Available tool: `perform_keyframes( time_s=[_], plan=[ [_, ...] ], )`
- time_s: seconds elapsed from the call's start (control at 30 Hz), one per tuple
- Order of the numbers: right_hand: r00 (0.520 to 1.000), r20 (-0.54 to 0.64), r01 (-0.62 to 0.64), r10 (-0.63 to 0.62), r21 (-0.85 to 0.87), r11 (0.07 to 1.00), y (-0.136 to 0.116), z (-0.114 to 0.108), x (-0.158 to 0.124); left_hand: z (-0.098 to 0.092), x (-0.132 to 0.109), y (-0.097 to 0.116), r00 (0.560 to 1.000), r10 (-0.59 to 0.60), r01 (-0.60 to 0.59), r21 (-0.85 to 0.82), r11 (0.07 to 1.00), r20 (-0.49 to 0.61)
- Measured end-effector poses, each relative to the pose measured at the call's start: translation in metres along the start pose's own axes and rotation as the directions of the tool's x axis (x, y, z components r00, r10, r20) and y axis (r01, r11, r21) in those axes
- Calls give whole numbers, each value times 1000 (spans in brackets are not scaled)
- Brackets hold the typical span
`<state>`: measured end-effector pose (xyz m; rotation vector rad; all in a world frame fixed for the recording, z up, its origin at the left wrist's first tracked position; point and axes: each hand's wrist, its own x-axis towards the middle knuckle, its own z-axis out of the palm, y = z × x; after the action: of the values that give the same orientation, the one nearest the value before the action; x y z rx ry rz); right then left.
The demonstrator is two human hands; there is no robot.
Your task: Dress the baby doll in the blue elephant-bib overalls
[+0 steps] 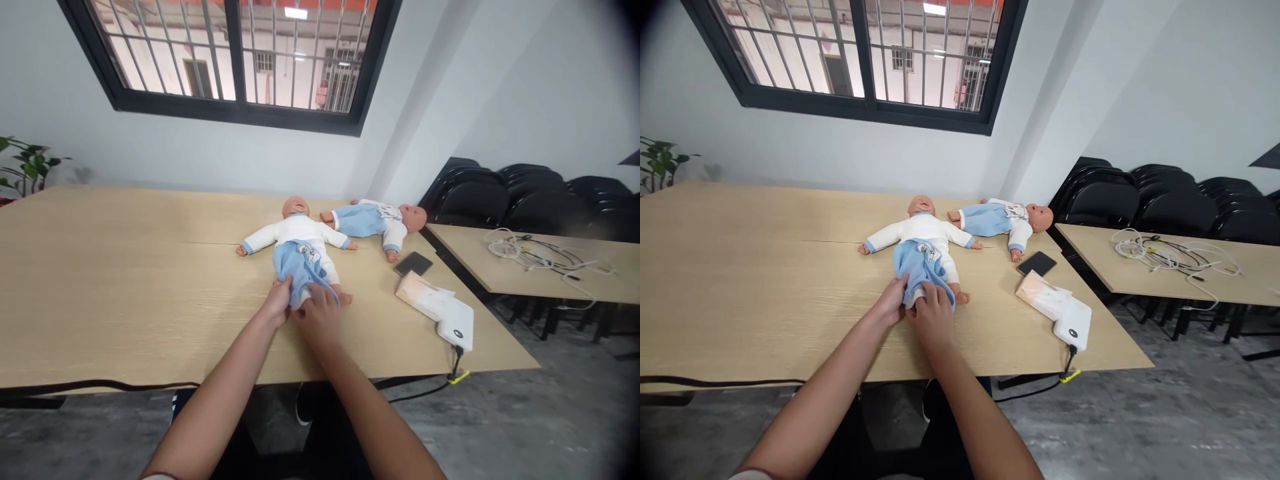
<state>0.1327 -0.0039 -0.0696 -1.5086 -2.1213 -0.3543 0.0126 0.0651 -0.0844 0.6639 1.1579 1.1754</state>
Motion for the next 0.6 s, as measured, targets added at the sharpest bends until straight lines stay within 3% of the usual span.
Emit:
perform_keyframes(
  time_s=[0.1, 0.3, 0.5, 0.6],
  plan=[
    [994, -34, 101, -99, 45, 994, 4, -2, -6, -5, 6, 3, 994, 29, -18, 97, 995, -109],
    [993, 13, 116, -117, 68, 991, 5, -10, -18, -9, 22, 14, 949, 146, -54, 311, 949, -280],
    [975, 69, 200, -210, 128, 971, 8, -18, -29, -8, 24, 17, 935, 187, -50, 410, 911, -300],
    [972, 29, 226, -233, 145, 963, 6, -19, -36, -11, 22, 18, 943, 200, -68, 435, 898, -265]
  ],
)
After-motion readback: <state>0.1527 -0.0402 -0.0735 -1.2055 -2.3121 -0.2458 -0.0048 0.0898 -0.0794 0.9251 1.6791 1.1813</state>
